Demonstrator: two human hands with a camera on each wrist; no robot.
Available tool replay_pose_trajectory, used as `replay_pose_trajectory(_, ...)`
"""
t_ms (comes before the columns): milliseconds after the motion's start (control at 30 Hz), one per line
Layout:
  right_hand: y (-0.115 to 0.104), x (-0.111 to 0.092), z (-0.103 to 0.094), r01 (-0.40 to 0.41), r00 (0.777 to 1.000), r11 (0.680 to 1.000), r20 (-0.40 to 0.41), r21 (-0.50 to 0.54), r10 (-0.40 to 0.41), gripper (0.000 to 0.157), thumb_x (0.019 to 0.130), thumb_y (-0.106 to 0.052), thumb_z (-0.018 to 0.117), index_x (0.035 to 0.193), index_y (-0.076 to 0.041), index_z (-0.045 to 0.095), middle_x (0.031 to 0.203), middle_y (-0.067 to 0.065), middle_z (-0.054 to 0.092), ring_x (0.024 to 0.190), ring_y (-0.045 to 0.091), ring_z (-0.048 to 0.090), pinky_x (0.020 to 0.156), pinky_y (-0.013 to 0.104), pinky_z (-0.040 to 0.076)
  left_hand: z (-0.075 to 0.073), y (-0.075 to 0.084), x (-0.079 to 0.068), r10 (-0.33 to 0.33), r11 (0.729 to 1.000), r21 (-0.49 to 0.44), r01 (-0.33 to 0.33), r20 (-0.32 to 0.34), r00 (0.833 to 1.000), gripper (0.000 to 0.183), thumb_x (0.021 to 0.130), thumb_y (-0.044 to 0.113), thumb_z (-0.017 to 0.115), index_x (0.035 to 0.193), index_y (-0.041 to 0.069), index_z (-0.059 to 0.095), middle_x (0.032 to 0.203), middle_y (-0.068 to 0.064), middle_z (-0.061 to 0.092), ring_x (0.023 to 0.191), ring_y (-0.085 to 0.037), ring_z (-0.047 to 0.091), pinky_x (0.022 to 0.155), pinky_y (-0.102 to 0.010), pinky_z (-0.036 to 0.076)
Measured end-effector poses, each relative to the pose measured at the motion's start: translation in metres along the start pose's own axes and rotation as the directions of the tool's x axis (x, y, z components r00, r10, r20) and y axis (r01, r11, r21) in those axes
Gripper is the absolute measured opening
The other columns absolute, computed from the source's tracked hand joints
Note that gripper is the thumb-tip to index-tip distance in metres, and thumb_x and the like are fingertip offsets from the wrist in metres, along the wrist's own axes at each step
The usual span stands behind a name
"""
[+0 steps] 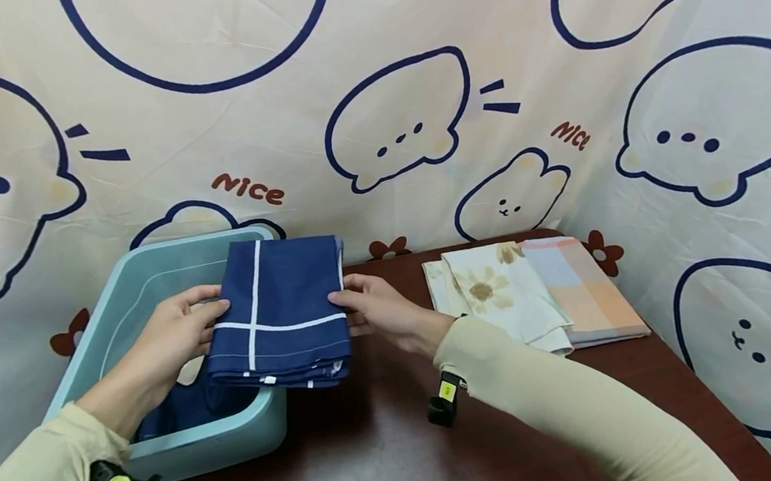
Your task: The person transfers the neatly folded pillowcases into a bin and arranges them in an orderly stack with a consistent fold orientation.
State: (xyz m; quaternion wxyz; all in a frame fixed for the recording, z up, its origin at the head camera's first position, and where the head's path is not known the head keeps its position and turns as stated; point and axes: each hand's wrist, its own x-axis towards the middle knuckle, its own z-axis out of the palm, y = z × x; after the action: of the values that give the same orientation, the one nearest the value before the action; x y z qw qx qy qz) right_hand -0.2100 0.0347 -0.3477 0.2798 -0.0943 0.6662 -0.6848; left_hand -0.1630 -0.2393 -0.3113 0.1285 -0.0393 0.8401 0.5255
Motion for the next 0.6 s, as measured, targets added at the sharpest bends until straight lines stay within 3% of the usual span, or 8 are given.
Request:
replay_pose_trajectory(133, -0.002, 0.002, 0.003, 0.003, 1.000, 1.000, 0.010, 0.006, -0.003, 0.032, 0.106, -0.021, 0.052, 0.133, -0.005, 0.055, 0.130, 0.020, 0.068, 0.090, 0.015, 0.073, 0.093, 0.040, 0.059, -0.005, -0.001, 0.000, -0.001, 1.000, -0.002, 0.001, -0.003, 1.000, 0.060, 0.109, 0.035, 0.037, 0.155, -0.002, 0.028, 0.131, -0.014, 0.065, 0.089, -0.001, 0.070, 0.078, -0.022, 0.059)
replay_pose_trajectory(333, -0.004, 0.004, 0.006, 0.015, 1.000, 1.000, 0.025, -0.003, -0.015, 0.033, 0.106, -0.021, 0.052, 0.136, -0.006, 0.055, 0.132, 0.020, 0.067, 0.099, 0.021, 0.075, 0.095, 0.043, 0.058, -0.011, -0.003, 0.001, 0.000, 1.000, 0.018, 0.000, -0.017, 1.000, 0.061, 0.110, 0.035, 0.034, 0.157, -0.002, 0.025, 0.140, -0.024, 0.058, 0.087, 0.000, 0.069, 0.077, -0.022, 0.059)
replay_pose_trajectory(600, -0.008, 0.006, 0.015, 0.009, 1.000, 1.000, 0.013, -0.004, -0.009, 0.033, 0.106, -0.021, 0.052, 0.136, -0.006, 0.055, 0.130, 0.019, 0.068, 0.097, 0.021, 0.075, 0.095, 0.043, 0.058, -0.018, -0.007, 0.000, 0.003, 0.999, 0.046, -0.001, -0.046, 0.999, 0.062, 0.110, 0.037, 0.032, 0.157, -0.003, 0.026, 0.145, -0.028, 0.052, 0.086, 0.003, 0.068, 0.076, -0.019, 0.058)
